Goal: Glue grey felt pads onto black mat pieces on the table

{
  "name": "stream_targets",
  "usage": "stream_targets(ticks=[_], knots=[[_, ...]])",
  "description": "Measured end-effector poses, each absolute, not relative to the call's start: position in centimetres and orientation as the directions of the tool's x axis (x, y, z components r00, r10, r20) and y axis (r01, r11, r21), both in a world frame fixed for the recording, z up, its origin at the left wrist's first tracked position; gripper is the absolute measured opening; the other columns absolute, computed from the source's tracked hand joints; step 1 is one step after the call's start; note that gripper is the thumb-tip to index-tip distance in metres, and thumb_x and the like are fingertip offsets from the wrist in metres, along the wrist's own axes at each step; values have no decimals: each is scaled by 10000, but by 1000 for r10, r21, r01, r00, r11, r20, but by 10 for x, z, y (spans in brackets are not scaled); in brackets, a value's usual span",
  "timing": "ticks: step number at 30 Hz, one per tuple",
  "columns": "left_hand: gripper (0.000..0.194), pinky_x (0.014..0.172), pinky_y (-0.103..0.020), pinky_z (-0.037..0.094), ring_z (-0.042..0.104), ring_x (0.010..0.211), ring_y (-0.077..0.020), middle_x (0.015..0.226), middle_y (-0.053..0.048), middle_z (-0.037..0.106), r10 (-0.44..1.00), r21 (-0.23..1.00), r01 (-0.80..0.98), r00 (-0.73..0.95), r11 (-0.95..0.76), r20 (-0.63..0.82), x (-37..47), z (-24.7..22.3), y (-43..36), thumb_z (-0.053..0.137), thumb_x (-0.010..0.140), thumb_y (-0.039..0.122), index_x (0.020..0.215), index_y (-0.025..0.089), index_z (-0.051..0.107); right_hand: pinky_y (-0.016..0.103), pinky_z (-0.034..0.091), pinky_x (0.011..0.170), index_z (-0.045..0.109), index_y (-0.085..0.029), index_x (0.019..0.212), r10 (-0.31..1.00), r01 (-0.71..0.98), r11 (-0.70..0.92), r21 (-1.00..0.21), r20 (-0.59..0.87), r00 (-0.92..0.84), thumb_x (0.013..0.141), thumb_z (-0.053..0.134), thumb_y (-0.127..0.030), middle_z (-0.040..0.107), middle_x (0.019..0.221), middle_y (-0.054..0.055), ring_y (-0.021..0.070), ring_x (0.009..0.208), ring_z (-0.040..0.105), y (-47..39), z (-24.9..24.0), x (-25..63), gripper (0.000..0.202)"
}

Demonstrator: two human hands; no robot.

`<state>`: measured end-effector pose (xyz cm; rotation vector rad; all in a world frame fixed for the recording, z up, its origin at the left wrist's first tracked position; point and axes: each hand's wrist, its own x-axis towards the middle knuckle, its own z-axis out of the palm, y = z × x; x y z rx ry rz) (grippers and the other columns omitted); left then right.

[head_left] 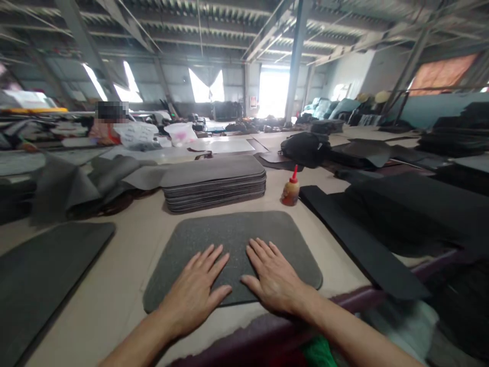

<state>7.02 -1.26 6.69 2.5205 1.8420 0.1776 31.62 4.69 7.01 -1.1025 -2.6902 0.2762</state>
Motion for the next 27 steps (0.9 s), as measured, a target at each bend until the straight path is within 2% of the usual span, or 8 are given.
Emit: stream_targets(ticks=[4,7,12,16,18,20,23,27], knots=[[802,1208,-598,280,226,1518,-337,1646,-85,226,975,113,969,220,-220,17,57,73,-14,438,890,738,1547,293,326,564,231,1211,384,-70,1538,777,765,630,-138,131,-616,990,354,-681,226,1608,179,341,1494,214,55,61,352,822],[802,1216,-568,280,240,1515,-327,1646,-94,226,992,90,988,119,-123,48,31,68,-16,418,898,737,1545,271,335,573,274,1193,417,-74,1521,809,815,576,-60,190,-557,979,340,-709,262,1594,187,344,1484,241,61,48,377,838],[778,1215,-543,296,304,1495,-321,1622,-112,307,993,20,1000,9,-12,117,-14,59,-20,429,914,700,1524,219,390,590,277,1186,436,-67,1509,842,863,505,18,210,-497,966,284,-734,313,1579,183,344,1473,279,68,34,418,874],[611,1211,-636,228,310,1489,-346,1569,-138,417,983,-54,996,-59,70,175,-14,69,-32,432,971,549,1449,175,497,634,253,1177,456,-18,1481,830,874,485,28,301,-470,985,227,-679,333,1567,209,363,1474,271,67,33,436,858],[500,1230,-629,184,273,1508,-323,1571,-113,423,977,-44,999,11,-2,212,4,79,-40,424,993,445,1408,190,541,618,266,1179,459,-43,1487,798,840,542,-15,325,-508,1007,217,-633,324,1580,182,345,1483,255,59,39,426,798],[478,1252,-542,214,218,1531,-265,1612,-64,361,966,38,976,206,-214,159,29,86,-48,401,1010,381,1454,227,486,582,292,1184,426,-114,1523,738,749,657,-85,278,-615,1030,248,-589,298,1602,124,312,1494,235,44,48,406,708],[610,1257,-500,233,208,1534,-248,1639,-45,299,877,200,860,481,-470,-7,62,89,-59,435,996,509,1547,270,324,581,269,1200,351,-211,1567,593,568,803,-179,154,-790,1035,358,-562,258,1620,54,298,1504,207,18,59,372,637],[744,1251,-596,154,204,1532,-300,1650,-45,256,862,235,851,500,-470,-86,71,83,-67,440,940,663,1571,326,235,641,220,1197,330,-253,1572,513,484,842,-241,74,-855,1005,460,-582,270,1611,41,338,1495,216,5,60,358,668]])
